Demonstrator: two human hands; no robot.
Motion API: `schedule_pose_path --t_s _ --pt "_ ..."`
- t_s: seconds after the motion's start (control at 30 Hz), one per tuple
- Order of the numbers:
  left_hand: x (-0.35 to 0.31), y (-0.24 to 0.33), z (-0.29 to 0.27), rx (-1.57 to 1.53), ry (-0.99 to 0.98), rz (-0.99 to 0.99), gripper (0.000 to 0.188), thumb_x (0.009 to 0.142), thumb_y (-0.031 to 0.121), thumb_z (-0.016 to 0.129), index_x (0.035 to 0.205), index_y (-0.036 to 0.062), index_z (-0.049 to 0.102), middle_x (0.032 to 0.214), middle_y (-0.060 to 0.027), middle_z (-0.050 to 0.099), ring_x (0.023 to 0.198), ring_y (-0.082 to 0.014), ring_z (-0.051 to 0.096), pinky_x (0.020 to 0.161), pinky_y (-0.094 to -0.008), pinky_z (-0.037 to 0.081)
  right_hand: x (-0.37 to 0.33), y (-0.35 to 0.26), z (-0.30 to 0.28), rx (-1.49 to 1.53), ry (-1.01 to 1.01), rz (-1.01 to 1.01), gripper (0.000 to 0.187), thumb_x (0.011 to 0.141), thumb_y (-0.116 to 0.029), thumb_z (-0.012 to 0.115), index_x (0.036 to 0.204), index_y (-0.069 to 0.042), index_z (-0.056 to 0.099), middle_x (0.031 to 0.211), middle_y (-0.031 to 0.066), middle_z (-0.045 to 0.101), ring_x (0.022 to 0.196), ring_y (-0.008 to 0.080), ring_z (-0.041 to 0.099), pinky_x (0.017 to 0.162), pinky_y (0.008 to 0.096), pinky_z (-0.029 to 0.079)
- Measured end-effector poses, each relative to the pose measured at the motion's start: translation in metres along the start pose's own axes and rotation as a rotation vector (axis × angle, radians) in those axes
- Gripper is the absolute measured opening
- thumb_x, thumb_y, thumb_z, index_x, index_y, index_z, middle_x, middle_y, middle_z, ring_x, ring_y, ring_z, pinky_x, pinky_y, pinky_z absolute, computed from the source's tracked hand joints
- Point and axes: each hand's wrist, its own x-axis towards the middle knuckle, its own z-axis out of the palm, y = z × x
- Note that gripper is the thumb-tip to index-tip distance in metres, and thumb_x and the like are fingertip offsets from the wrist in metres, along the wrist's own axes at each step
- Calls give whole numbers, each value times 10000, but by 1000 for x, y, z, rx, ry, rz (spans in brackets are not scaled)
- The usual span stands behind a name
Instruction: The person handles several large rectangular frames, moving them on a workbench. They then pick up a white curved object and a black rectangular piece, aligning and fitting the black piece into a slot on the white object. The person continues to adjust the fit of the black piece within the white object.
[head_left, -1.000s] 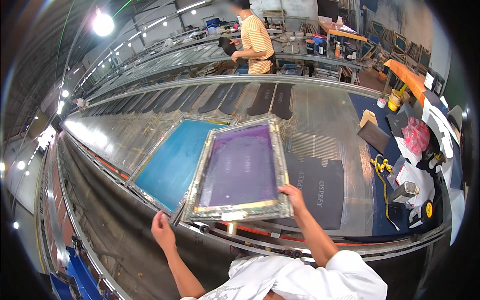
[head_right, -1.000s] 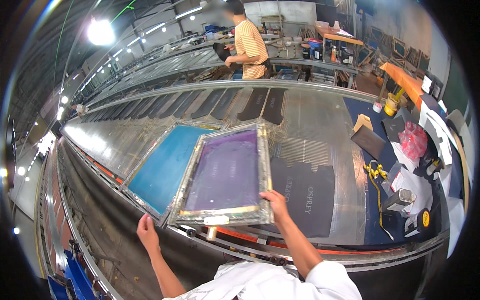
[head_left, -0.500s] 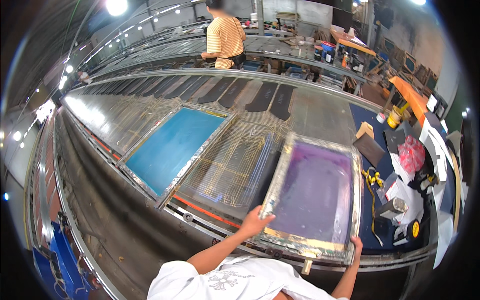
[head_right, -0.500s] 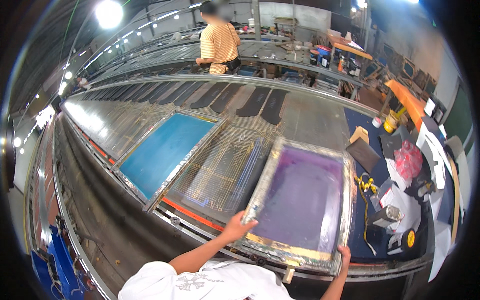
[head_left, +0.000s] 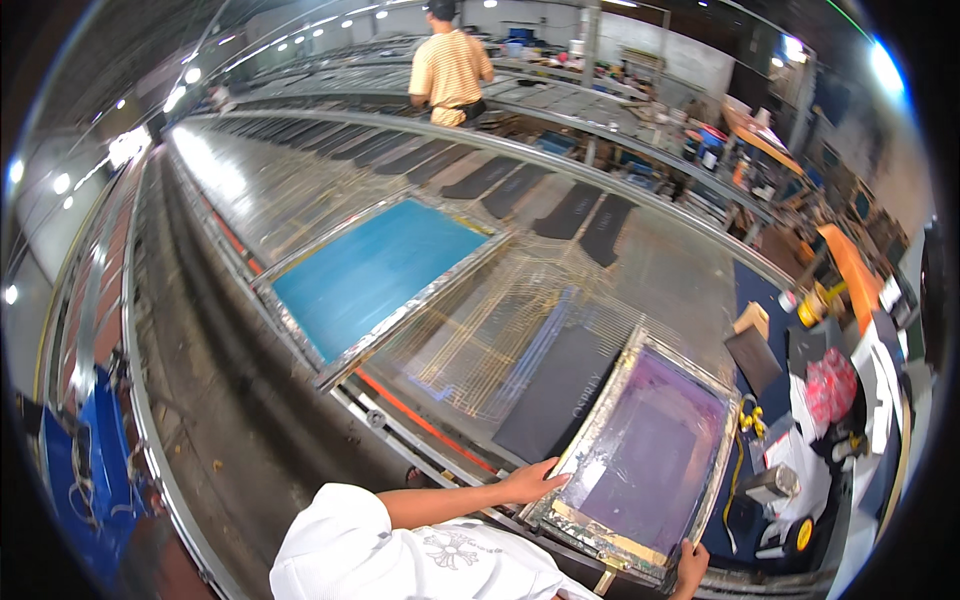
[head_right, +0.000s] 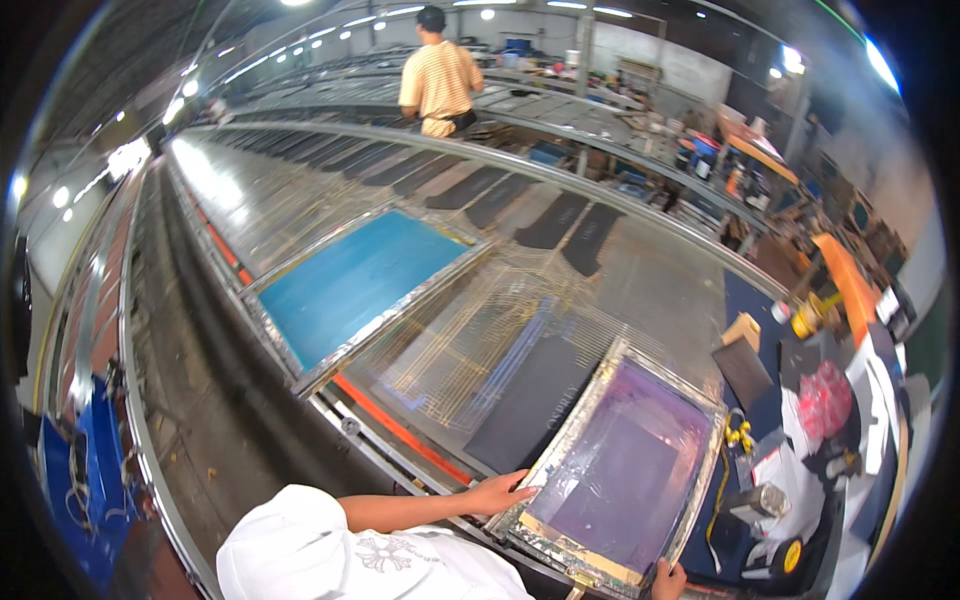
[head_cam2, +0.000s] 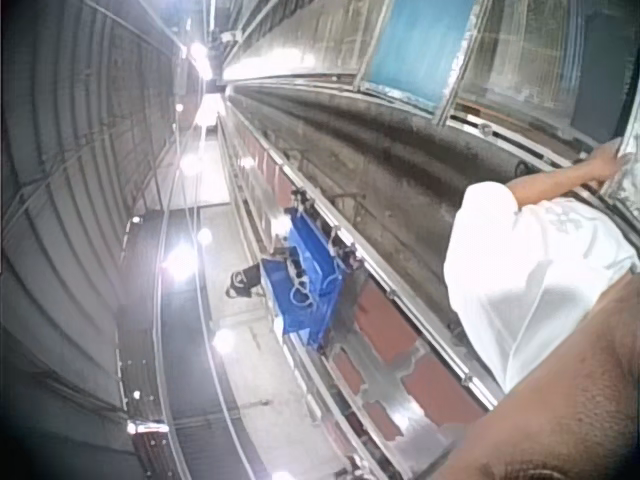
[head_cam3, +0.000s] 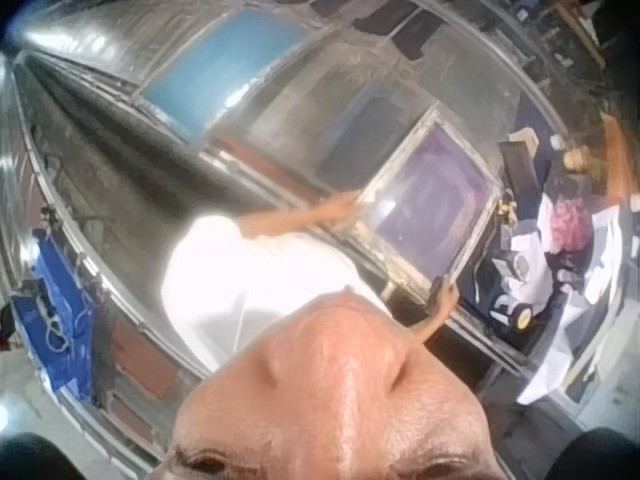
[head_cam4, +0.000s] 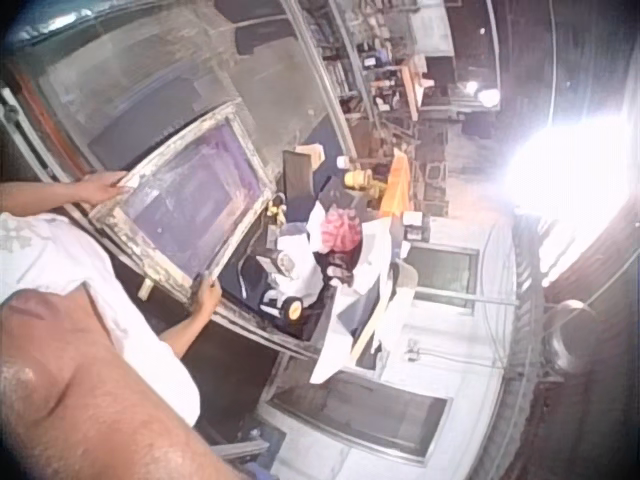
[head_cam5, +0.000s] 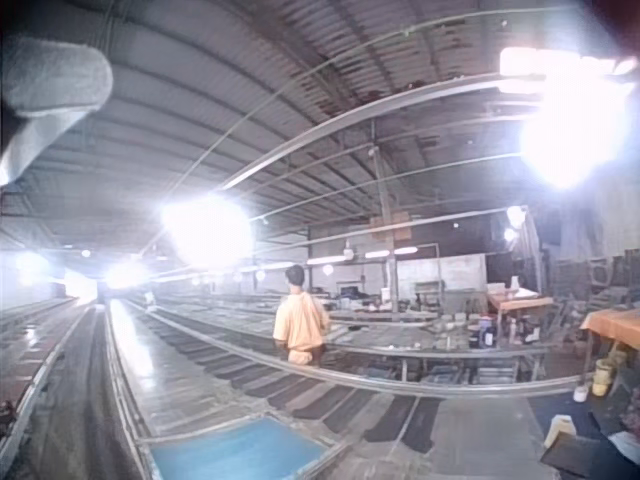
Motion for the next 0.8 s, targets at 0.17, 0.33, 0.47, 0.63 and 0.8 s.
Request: schedule_pose_path --t_s 0.17,0.33,0.47,0.63,0.8 --pt "-20 -23 -66 -360 110 82 440 990 447 616 1091 34 732 902 -90 742 756 -169 684 717 -293 527 -23 -79 26 -413 565 -251 325 855 -401 722 1036 -140 792 958 158 775 866 294 743 855 414 577" --pt "-54 -59 -208 -261 469 116 362 951 375 691 884 25 752 745 -36 710 706 -101 648 663 -286 505 -50 -222 123 174 176 -236 316 1007 -246 615 846 22 662 775 43 647 706 123 558 672 299 460" --pt "-87 -113 -359 -308 823 216 282 929 305 721 969 27 746 819 -42 713 760 -96 633 688 -285 505 -109 -341 263 623 -235 -319 235 988 -170 620 1138 10 612 905 78 706 777 119 613 726 278 504" --pt "-132 -243 -553 224 1211 177 268 886 259 741 1038 38 738 984 -129 727 911 -301 664 837 -405 515 -199 -451 434 662 -669 -124 429 994 -157 613 1384 -47 472 1043 151 713 857 189 670 760 311 545" --pt "-152 -344 -692 589 1312 -143 452 857 352 739 1219 87 683 1051 -188 700 1046 -393 633 960 -485 473 -259 -519 553 835 -849 413 474 1000 -316 621 1376 -67 474 1076 102 667 882 218 662 762 379 555"
